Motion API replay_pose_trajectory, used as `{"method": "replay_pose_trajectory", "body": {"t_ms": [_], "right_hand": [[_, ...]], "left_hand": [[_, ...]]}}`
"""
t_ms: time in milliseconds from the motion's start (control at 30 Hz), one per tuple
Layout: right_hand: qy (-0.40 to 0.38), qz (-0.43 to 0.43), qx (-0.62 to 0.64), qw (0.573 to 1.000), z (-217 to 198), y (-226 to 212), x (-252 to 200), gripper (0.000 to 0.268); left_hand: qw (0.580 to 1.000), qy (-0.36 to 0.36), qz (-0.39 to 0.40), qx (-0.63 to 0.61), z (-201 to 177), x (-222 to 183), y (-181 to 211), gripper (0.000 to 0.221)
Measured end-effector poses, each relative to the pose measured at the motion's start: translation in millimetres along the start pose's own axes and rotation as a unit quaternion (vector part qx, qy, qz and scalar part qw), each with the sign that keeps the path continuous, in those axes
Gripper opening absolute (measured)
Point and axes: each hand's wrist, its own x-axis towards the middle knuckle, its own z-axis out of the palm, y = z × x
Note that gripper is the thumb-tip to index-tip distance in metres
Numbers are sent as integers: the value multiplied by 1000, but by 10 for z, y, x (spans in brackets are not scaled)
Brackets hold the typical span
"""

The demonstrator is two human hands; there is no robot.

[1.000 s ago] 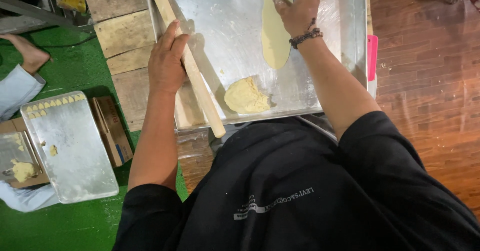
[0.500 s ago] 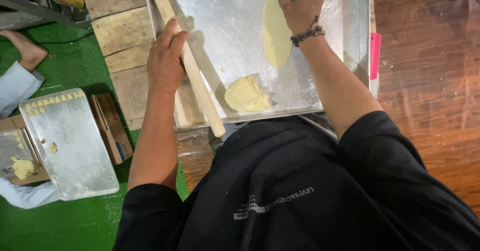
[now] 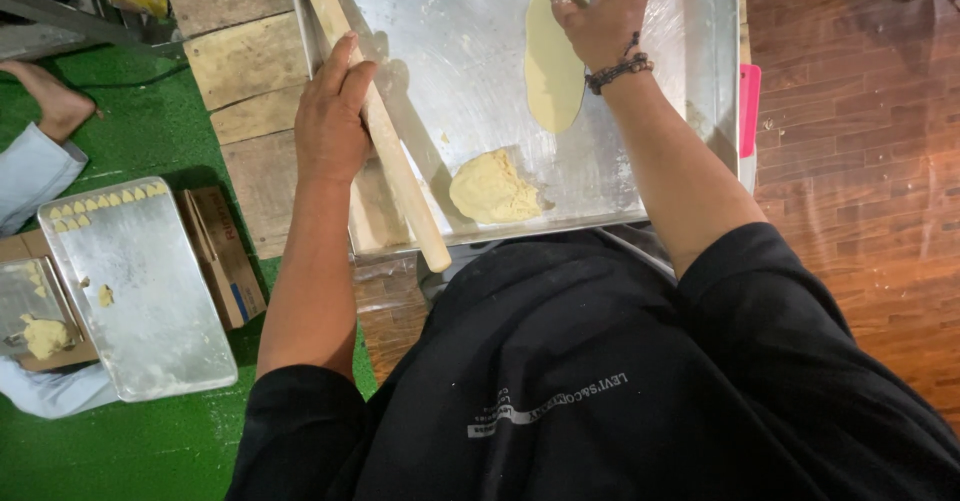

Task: Rolling out dough and cutting star shapes using a cookie cutter on a metal tray.

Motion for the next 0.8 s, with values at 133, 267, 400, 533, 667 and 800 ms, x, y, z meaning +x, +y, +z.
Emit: {"method": "replay_pose_trajectory", "body": {"t_ms": [133, 267, 400, 533, 667, 800], "right_hand": [[17, -7, 36, 999, 45, 37, -3, 39], [20, -3, 19, 1000, 115, 154, -23, 39], [-7, 28, -10, 1000, 8, -40, -8, 42], [8, -26, 32, 999, -5, 40, -22, 44], [-33, 44, 30, 998, -67, -84, 21, 45], [-41, 39, 13, 998, 38, 52, -10, 71]], "left_hand": [[1000, 13, 8, 1, 7, 0, 2, 55], [1000, 4, 10, 10, -62, 26, 58, 54], [1000, -6, 4, 15, -55, 30, 59, 48], [999, -7, 20, 36, -58, 29, 47, 43], [998, -51, 4, 40, -92, 45, 95, 49], [997, -46, 14, 59, -98, 47, 115, 45]]}}
